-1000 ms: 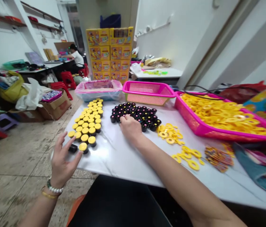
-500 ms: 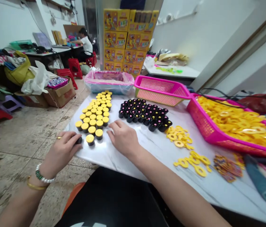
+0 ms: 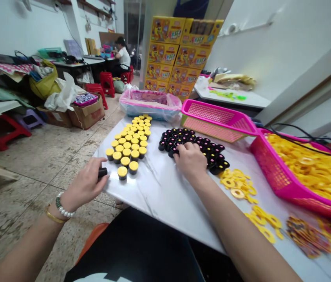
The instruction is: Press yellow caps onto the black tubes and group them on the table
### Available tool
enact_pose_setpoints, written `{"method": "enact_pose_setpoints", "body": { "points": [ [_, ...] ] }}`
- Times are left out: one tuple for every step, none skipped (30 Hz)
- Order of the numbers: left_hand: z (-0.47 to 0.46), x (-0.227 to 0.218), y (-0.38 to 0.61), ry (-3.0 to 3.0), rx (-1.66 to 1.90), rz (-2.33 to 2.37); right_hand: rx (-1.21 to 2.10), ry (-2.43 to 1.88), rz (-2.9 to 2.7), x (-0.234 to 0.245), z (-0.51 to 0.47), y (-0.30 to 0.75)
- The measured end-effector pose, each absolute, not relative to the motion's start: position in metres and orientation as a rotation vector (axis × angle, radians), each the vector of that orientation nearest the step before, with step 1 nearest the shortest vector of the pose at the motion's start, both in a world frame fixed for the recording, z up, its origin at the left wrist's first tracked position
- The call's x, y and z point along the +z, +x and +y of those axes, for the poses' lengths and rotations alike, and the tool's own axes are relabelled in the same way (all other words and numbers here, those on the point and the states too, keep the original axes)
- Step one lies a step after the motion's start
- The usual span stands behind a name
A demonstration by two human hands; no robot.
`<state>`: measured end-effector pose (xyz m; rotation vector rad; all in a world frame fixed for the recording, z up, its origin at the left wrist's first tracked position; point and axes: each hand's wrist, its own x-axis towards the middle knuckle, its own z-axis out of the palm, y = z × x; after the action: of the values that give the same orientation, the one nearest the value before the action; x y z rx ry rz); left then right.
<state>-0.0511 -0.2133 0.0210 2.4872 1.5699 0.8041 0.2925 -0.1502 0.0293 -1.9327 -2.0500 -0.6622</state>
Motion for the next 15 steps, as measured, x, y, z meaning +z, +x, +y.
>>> {"method": "enact_pose_setpoints", "body": {
  "points": [
    [-0.212, 0.026, -0.050, 2.461, 0.792, 1.583, -0.677, -1.906, -2.058, 0.028, -0.149, 0.294],
    [-0.211, 0.030, -0.049, 2.437, 0.790, 1.594, -0.683, -1.876, -2.068, 0.028, -0.148, 0.295],
    [-0.209, 0.034, -0.048, 2.418, 0.793, 1.607, -0.681, -1.848, -2.076, 0.028, -0.147, 0.296],
    [-0.207, 0.037, -0.046, 2.403, 0.793, 1.619, -0.673, -1.824, -2.083, 0.028, -0.147, 0.297],
    [-0.205, 0.039, -0.045, 2.397, 0.785, 1.625, -0.659, -1.802, -2.089, 0.028, -0.146, 0.297],
    [-0.202, 0.041, -0.043, 2.401, 0.772, 1.622, -0.640, -1.782, -2.095, 0.029, -0.145, 0.297],
    [-0.200, 0.041, -0.041, 2.412, 0.761, 1.613, -0.617, -1.764, -2.099, 0.030, -0.145, 0.297],
    [-0.197, 0.040, -0.040, 2.419, 0.758, 1.604, -0.588, -1.746, -2.105, 0.032, -0.144, 0.296],
    [-0.195, 0.038, -0.039, 2.410, 0.770, 1.599, -0.555, -1.729, -2.110, 0.033, -0.143, 0.295],
    [-0.193, 0.036, -0.038, 2.381, 0.798, 1.601, -0.513, -1.715, -2.111, 0.035, -0.144, 0.293],
    [-0.191, 0.034, -0.038, 2.335, 0.835, 1.606, -0.460, -1.705, -2.106, 0.038, -0.145, 0.290],
    [-0.189, 0.031, -0.039, 2.281, 0.874, 1.613, -0.395, -1.695, -2.100, 0.041, -0.148, 0.287],
    [-0.188, 0.029, -0.039, 2.222, 0.909, 1.618, -0.320, -1.681, -2.095, 0.045, -0.153, 0.284],
    [-0.189, 0.027, -0.040, 2.158, 0.940, 1.622, -0.242, -1.659, -2.095, 0.048, -0.159, 0.280],
    [-0.190, 0.025, -0.041, 2.089, 0.964, 1.619, -0.170, -1.632, -2.098, 0.052, -0.168, 0.276]
  ]
}}
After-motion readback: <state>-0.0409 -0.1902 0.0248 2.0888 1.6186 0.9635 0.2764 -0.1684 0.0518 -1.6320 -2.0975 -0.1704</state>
